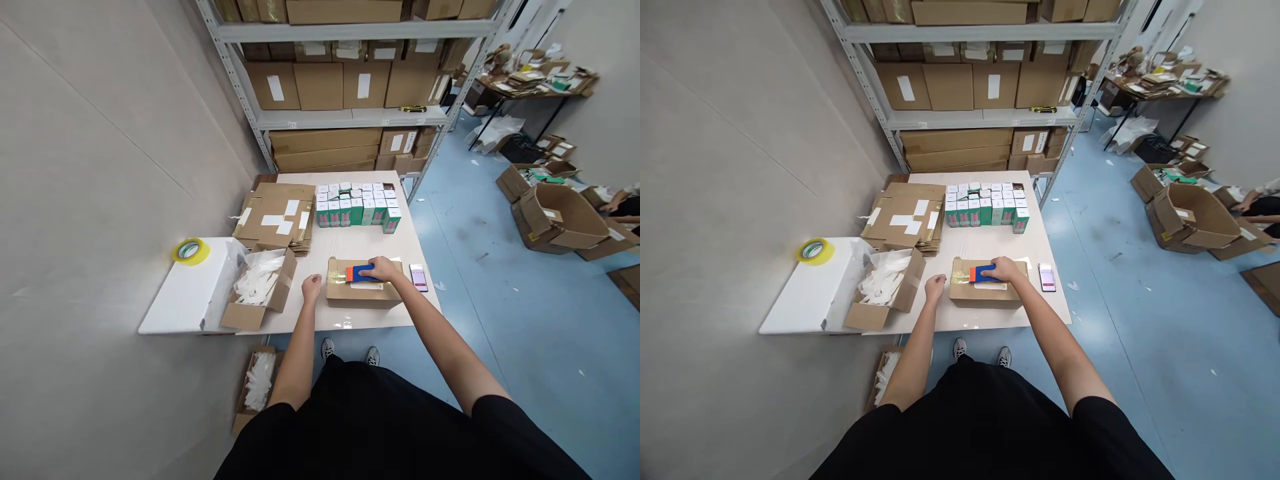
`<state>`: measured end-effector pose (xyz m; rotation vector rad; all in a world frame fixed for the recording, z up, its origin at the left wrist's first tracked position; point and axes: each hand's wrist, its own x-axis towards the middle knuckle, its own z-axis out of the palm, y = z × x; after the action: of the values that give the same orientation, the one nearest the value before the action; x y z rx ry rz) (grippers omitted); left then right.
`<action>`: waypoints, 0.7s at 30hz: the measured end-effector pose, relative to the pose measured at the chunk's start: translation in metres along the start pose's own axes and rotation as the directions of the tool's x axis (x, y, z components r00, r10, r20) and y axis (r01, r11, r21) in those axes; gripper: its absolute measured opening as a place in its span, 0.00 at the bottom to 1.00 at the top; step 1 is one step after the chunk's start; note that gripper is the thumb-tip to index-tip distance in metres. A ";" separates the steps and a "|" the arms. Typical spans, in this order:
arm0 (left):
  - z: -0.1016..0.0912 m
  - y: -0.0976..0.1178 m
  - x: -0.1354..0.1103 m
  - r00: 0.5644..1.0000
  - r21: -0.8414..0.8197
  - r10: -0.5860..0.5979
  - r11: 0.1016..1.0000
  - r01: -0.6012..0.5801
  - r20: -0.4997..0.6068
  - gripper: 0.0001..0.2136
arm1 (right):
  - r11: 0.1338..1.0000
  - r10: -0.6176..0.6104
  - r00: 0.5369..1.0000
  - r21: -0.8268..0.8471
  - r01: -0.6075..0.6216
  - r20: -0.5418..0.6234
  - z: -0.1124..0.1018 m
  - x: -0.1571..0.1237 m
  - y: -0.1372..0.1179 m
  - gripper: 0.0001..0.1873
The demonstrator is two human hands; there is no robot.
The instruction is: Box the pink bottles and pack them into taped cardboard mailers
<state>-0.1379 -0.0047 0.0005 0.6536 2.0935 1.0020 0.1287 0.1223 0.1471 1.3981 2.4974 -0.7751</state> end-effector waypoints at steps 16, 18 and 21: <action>0.042 0.045 -0.038 0.989 0.351 0.091 0.928 -0.128 0.120 0.18 | 0.990 0.108 0.991 -0.098 -0.100 0.083 -0.015 -0.002 0.021 0.32; 0.049 0.048 -0.040 0.991 0.339 0.083 0.934 -0.113 0.102 0.17 | 0.985 0.143 0.987 -0.111 -0.135 0.067 -0.020 -0.013 0.047 0.30; 0.054 0.050 -0.041 0.992 0.354 0.082 0.928 -0.112 0.099 0.17 | 0.972 0.215 0.975 -0.109 -0.208 0.058 -0.032 -0.035 0.098 0.28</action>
<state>-0.0642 0.0196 0.0324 0.9725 2.2080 0.6312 0.2322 0.1547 0.1534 1.5417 2.2547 -0.6317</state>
